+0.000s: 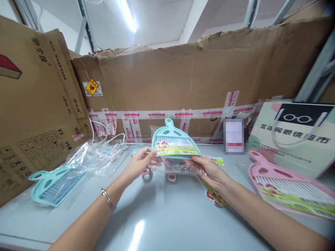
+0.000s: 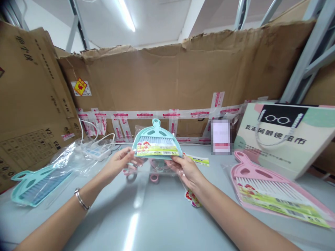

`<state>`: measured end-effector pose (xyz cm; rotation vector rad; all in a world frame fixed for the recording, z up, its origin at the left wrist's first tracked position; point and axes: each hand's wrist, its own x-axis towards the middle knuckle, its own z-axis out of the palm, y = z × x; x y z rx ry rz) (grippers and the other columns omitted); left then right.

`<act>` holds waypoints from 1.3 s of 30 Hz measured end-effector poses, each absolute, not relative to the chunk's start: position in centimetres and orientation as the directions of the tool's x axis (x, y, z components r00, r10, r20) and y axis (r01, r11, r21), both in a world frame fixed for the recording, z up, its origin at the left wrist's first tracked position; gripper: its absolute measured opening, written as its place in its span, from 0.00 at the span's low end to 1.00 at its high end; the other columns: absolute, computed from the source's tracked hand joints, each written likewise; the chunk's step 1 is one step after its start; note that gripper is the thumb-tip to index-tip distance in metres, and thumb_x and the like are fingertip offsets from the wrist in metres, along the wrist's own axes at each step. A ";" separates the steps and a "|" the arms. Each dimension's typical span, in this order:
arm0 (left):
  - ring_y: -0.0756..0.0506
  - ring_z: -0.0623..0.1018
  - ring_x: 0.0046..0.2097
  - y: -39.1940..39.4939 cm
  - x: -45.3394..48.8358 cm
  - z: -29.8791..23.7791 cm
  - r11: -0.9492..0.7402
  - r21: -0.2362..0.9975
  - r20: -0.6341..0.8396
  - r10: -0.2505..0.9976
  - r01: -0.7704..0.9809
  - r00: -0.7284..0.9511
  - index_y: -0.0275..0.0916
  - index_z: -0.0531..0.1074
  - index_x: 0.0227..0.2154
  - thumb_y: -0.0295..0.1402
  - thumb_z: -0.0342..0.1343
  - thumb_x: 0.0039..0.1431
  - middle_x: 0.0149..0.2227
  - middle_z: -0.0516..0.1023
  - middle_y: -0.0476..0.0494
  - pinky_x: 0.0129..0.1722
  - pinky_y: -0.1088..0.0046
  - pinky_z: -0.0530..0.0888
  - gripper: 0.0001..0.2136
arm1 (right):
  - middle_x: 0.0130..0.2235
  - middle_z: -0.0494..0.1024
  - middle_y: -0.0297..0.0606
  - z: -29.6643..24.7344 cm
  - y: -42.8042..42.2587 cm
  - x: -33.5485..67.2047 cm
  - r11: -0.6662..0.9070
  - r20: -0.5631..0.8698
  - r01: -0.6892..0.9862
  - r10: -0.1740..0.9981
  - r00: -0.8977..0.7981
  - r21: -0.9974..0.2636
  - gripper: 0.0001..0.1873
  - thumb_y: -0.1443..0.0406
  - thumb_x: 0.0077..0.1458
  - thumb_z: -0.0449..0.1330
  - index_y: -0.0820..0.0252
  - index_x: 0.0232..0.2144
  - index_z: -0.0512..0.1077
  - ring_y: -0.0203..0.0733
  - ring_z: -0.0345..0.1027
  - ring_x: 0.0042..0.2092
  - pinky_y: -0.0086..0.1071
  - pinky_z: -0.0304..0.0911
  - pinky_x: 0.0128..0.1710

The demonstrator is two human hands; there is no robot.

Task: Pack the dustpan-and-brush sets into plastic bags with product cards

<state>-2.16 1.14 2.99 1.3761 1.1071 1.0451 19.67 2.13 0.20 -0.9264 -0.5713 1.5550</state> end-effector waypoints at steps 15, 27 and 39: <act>0.41 0.70 0.50 1.1 -0.6 0.6 -0.340 0.919 0.315 0.938 0.202 0.146 0.41 0.66 0.50 0.39 0.59 0.49 0.52 0.69 0.41 0.50 0.66 0.67 0.24 | 0.30 0.78 0.39 0.7 1.2 19.0 -0.154 -0.172 -0.530 0.985 -0.015 -0.834 0.07 0.78 0.48 0.56 0.64 0.28 0.70 0.36 0.73 0.29 0.25 0.73 0.30; 0.45 0.76 0.39 0.4 -0.5 1.9 -0.057 0.998 0.057 0.998 -0.008 -0.006 0.47 0.42 0.60 0.37 0.65 0.42 0.50 0.68 0.36 0.34 0.72 0.72 0.46 | 0.35 0.78 0.39 0.5 0.3 18.2 -0.092 -0.098 -0.497 0.995 -0.014 -0.863 0.09 0.74 0.43 0.63 0.64 0.31 0.71 0.38 0.74 0.32 0.26 0.73 0.33; 0.39 0.75 0.46 0.6 -4.2 4.4 -0.092 0.992 0.041 0.879 0.085 0.475 0.53 0.45 0.60 0.38 0.61 0.47 0.57 0.62 0.35 0.28 0.74 0.70 0.40 | 0.26 0.77 0.35 1.5 0.2 18.4 -0.155 -0.206 -0.592 0.978 0.018 -0.791 0.08 0.78 0.47 0.57 0.63 0.23 0.70 0.34 0.73 0.28 0.21 0.72 0.30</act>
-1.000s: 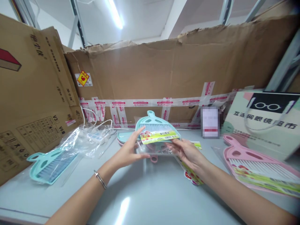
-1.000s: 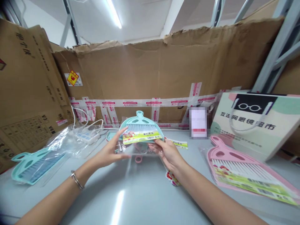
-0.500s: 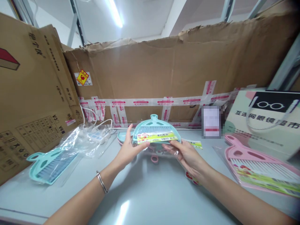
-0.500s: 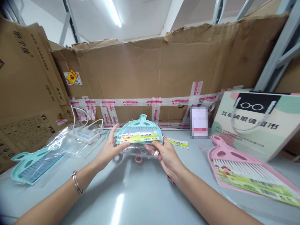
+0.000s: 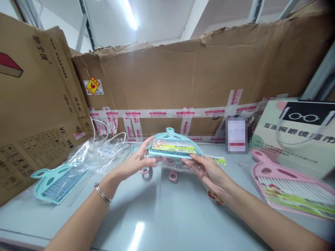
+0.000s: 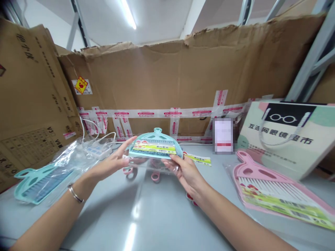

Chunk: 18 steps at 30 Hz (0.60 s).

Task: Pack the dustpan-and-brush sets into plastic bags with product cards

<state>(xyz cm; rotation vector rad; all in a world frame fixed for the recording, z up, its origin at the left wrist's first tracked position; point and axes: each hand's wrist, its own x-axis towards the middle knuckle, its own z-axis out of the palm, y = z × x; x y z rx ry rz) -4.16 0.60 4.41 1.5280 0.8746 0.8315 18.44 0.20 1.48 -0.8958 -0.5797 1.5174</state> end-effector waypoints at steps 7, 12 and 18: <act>0.40 0.63 0.57 0.4 -6.5 5.8 -0.362 0.884 0.112 0.777 0.295 0.619 0.49 0.55 0.57 0.26 0.62 0.42 0.59 0.60 0.41 0.52 0.63 0.66 0.37 | 0.22 0.76 0.36 1.0 0.4 18.8 -0.196 -0.206 -0.565 0.977 -0.047 -0.801 0.08 0.77 0.48 0.57 0.64 0.22 0.69 0.33 0.71 0.24 0.19 0.70 0.24; 0.48 0.75 0.32 0.8 -3.8 4.1 -0.330 0.893 0.229 0.919 0.307 0.322 0.42 0.69 0.43 0.35 0.62 0.44 0.50 0.69 0.40 0.27 0.72 0.72 0.20 | 0.23 0.76 0.33 0.9 0.7 19.2 -0.183 -0.184 -0.509 0.982 -0.050 -0.841 0.05 0.75 0.47 0.59 0.63 0.26 0.68 0.31 0.70 0.22 0.17 0.67 0.20; 0.50 0.72 0.30 0.7 -1.3 2.7 -0.359 0.906 0.383 0.921 0.225 -0.072 0.40 0.72 0.27 0.39 0.60 0.45 0.35 0.75 0.47 0.26 0.76 0.71 0.09 | 0.43 0.75 0.43 1.2 0.5 19.6 0.056 0.148 -0.423 0.971 -0.190 -0.904 0.38 0.64 0.40 0.67 0.59 0.53 0.57 0.44 0.74 0.36 0.34 0.71 0.35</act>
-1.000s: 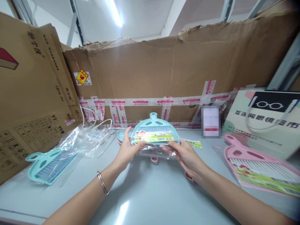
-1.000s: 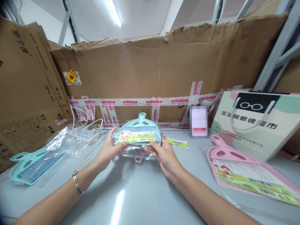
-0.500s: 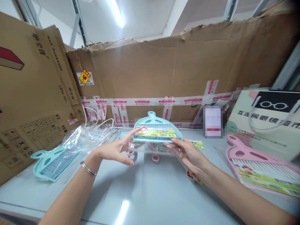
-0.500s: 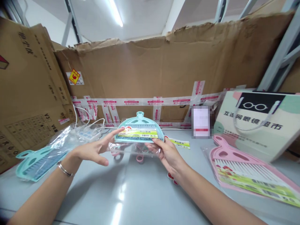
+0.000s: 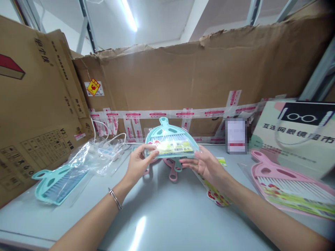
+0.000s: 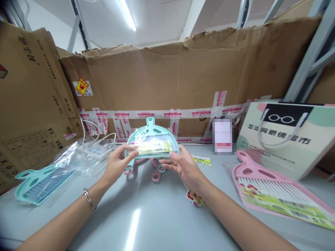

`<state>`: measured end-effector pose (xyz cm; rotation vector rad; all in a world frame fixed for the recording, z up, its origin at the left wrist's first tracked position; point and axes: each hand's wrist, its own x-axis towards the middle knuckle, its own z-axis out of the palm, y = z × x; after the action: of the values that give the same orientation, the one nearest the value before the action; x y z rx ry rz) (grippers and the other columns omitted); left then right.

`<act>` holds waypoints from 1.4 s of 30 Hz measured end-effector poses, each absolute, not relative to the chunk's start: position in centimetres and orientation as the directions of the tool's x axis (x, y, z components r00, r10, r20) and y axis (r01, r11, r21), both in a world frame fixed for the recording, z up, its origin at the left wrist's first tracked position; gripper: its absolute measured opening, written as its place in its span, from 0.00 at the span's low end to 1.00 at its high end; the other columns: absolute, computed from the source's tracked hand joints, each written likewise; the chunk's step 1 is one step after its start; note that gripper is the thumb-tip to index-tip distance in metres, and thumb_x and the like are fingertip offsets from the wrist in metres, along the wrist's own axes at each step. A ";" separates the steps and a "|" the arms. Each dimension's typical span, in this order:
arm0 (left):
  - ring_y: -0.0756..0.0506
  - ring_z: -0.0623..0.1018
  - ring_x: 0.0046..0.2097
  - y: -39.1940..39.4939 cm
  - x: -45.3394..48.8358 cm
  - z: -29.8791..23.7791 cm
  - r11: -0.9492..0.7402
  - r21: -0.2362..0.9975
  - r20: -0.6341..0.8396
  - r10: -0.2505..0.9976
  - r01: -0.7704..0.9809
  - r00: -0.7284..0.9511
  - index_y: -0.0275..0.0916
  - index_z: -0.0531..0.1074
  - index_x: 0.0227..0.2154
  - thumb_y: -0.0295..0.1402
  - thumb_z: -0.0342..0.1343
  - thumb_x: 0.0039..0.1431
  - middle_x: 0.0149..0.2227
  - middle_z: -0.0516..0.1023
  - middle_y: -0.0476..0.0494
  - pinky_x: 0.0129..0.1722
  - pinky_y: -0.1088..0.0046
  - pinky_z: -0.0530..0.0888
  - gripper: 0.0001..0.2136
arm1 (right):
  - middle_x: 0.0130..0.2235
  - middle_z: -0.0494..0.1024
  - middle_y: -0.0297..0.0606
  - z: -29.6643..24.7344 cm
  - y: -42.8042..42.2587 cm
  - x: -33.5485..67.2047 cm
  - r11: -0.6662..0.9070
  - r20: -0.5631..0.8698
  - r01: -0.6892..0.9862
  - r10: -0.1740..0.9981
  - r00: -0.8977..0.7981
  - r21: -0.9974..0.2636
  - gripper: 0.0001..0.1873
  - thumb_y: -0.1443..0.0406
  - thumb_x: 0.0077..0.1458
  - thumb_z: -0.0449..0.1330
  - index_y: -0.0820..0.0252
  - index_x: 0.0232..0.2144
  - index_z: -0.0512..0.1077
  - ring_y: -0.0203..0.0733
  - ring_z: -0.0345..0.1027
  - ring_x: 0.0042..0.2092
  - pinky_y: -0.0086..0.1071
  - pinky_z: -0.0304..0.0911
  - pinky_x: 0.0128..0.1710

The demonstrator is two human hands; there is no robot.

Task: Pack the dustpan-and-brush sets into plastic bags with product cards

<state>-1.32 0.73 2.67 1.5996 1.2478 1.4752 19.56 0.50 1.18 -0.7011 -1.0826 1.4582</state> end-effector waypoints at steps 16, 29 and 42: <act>0.45 0.75 0.44 1.4 -0.5 -0.1 -0.405 0.912 0.409 0.911 0.068 -0.056 0.43 0.51 0.57 0.35 0.61 0.46 0.47 0.71 0.41 0.42 0.70 0.72 0.36 | 0.41 0.75 0.39 -1.3 1.3 19.2 0.363 0.365 -0.087 0.931 0.000 -0.928 0.20 0.51 0.48 0.60 0.57 0.39 0.65 0.45 0.70 0.41 0.34 0.67 0.34; 0.49 0.75 0.33 1.2 -0.7 -0.1 -0.400 0.911 0.405 0.913 0.095 -0.040 0.39 0.66 0.45 0.41 0.54 0.54 0.36 0.76 0.45 0.31 0.76 0.72 0.18 | 0.37 0.73 0.37 -1.8 0.8 18.5 0.286 0.296 -0.192 0.955 -0.025 -0.939 0.18 0.50 0.51 0.56 0.55 0.37 0.60 0.39 0.71 0.28 0.31 0.65 0.19; 0.48 0.75 0.34 1.3 -1.8 0.7 -0.402 0.913 0.405 0.914 -0.070 0.033 0.42 0.60 0.50 0.45 0.46 0.58 0.37 0.72 0.45 0.34 0.71 0.74 0.20 | 0.28 0.74 0.35 3.3 -0.2 24.9 0.279 0.253 -0.110 0.946 0.202 -0.954 0.16 0.57 0.40 0.64 0.58 0.31 0.68 0.34 0.64 0.20 0.27 0.59 0.13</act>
<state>-1.78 1.32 0.69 1.4798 0.9018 1.4983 24.91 -0.18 3.28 -0.9957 -1.0919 0.9400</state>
